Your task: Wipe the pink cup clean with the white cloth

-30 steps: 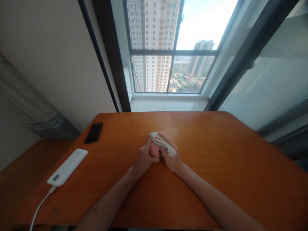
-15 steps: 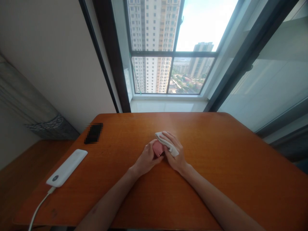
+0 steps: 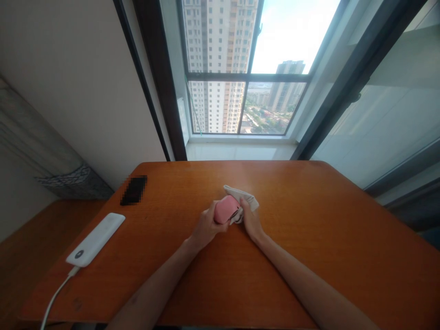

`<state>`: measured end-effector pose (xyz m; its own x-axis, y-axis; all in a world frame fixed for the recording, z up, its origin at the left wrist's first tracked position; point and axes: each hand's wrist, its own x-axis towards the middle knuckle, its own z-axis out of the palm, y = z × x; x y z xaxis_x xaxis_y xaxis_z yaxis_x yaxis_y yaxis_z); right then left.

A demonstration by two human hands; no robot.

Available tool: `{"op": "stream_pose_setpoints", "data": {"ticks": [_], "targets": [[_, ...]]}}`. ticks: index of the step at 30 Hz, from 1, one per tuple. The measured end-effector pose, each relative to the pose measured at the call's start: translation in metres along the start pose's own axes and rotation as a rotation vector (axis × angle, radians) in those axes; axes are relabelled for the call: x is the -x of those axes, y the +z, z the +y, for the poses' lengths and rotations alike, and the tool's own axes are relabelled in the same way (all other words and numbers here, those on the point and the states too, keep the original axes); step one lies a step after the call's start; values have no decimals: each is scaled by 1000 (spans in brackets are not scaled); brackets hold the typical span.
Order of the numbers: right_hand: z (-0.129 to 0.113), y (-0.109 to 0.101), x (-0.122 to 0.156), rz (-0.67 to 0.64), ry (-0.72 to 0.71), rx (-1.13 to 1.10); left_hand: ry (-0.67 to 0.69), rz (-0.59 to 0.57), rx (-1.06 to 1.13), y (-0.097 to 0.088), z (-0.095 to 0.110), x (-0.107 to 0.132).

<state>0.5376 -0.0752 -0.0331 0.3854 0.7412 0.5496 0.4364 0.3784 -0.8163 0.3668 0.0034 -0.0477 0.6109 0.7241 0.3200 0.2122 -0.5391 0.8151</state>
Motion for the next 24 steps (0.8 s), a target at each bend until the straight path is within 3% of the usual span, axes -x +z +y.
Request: {"op": "stream_pose_setpoints", "data": {"ticks": [2,5,7,11,13,17,19,24], "targets": [[-6,-1,4,-19,-56,58,5,-4,12,-1,-1,1],[-15,-6,6,-186,-345,223,-44,-53,51,-1,-4,2],[-15,-7,5,-238,-413,252,-67,-61,53,-1,-2,2],[-7,-4,2,-42,-107,81,-12,-11,40,-1,4,2],[-8,-3,3,-22,-67,68,-4,-9,44,-1,4,2],[-18,-7,8,-235,-420,266,-39,-76,88,0,-3,3],[-19,-7,6,-276,-489,294,-56,-93,94,1,-4,2],[-11,-1,3,28,-25,61,-12,-3,5,2,3,1]]}}
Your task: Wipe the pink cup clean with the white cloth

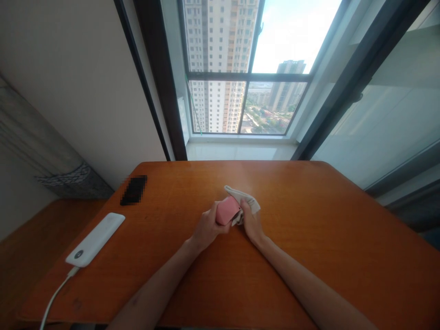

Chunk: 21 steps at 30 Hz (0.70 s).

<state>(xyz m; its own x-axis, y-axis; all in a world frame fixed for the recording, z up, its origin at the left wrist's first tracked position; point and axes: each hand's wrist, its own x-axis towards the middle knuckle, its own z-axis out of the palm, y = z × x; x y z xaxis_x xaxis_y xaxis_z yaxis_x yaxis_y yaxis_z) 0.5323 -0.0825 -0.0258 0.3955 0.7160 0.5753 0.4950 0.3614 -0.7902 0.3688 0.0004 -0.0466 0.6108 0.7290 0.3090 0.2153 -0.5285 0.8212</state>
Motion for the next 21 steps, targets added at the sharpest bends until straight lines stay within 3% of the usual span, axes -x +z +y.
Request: {"op": "stream_pose_setpoints", "data": {"ticks": [2,6,8,12,14,18,19,21], "targets": [[-2,-1,3,-27,-46,26,2,-1,0,0,-2,1],[-5,-5,6,-250,-407,190,-40,-60,35,1,-7,3],[-1,-4,4,-204,-329,145,-40,-46,21,1,-5,2],[5,2,1,12,61,-53,-8,9,-15,1,2,1],[1,2,3,-27,2,-14,-10,3,-8,1,0,1],[-9,-2,7,-250,-392,212,-43,-69,36,1,-6,3],[-9,-2,6,-253,-402,221,-50,-67,35,1,-6,3],[-5,-1,3,-151,-258,146,-46,-28,8,1,-3,2]]}}
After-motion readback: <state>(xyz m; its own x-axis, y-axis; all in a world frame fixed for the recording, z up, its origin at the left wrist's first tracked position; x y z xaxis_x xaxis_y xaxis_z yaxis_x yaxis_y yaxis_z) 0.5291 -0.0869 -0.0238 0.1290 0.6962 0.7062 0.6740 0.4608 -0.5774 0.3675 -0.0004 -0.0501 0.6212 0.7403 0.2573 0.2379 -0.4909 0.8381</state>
